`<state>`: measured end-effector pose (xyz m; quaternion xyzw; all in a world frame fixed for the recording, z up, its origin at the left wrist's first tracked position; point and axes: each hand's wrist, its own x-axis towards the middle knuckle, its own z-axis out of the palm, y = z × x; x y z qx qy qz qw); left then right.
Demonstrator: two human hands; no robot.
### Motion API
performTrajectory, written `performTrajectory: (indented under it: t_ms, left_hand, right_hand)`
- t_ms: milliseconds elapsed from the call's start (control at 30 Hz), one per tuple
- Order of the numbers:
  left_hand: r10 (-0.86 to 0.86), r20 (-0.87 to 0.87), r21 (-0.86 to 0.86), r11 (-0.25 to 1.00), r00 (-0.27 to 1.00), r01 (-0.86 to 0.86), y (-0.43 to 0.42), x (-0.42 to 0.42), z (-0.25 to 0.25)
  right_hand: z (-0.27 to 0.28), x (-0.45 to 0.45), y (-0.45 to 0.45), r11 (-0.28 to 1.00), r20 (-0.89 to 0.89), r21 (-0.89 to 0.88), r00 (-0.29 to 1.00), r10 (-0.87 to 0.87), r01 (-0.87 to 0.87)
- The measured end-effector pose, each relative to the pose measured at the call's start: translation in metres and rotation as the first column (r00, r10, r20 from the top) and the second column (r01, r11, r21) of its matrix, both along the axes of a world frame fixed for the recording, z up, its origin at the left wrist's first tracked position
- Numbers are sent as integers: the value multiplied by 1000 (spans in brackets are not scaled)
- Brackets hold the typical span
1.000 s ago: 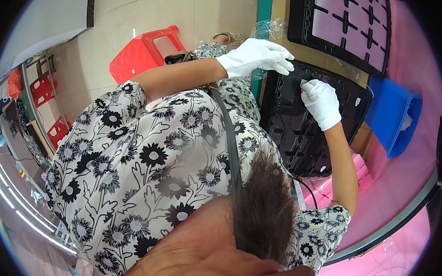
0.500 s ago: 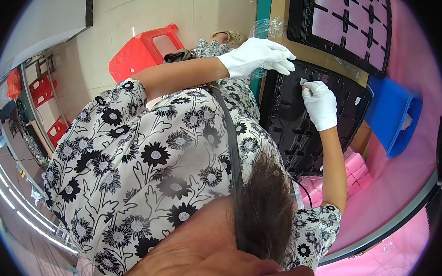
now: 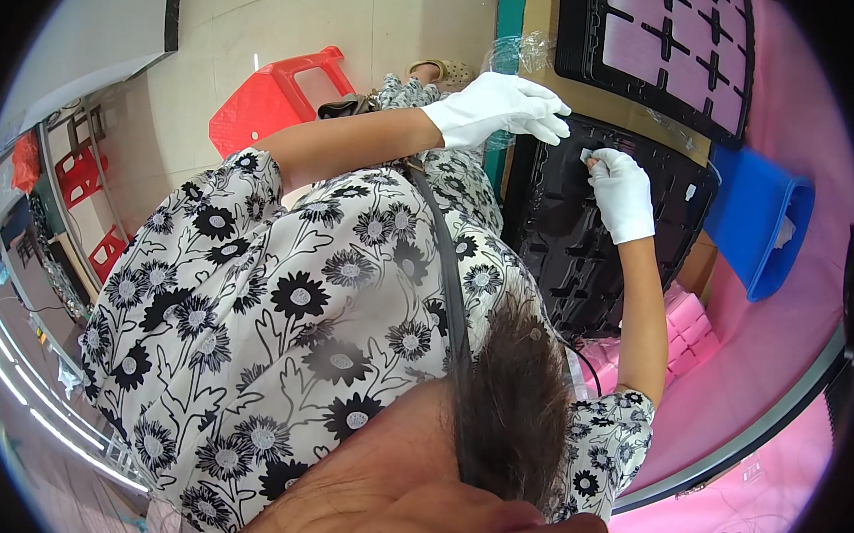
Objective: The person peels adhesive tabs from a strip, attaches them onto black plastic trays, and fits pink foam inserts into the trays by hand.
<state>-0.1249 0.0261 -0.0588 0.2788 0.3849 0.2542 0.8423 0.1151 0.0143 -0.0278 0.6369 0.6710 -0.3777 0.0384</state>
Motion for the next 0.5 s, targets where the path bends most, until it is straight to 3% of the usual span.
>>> performTrajectory:
  t_ms: [100, 233, 433, 500]
  left_hand:
    - [-10, -29, 11, 1000, 1000, 10, 1, 0, 4]
    - [15, -20, 27, 1000, 1000, -15, -1, 1, -1]
    - [2, -49, 36, 999, 999, 0, 1, -2, 4]
    - [8, -23, 35, 999, 1000, -7, 0, -3, -4]
  right_hand:
    - [0, -1, 4, 988, 51, 90, 991, 125, -129]
    - [2, -3, 6, 987, 47, 95, 991, 127, -131]
    - [10, -4, 11, 980, 104, -25, 975, 197, -196]
    - [-1, 5, 2, 1000, -152, 29, 988, 8, -3]
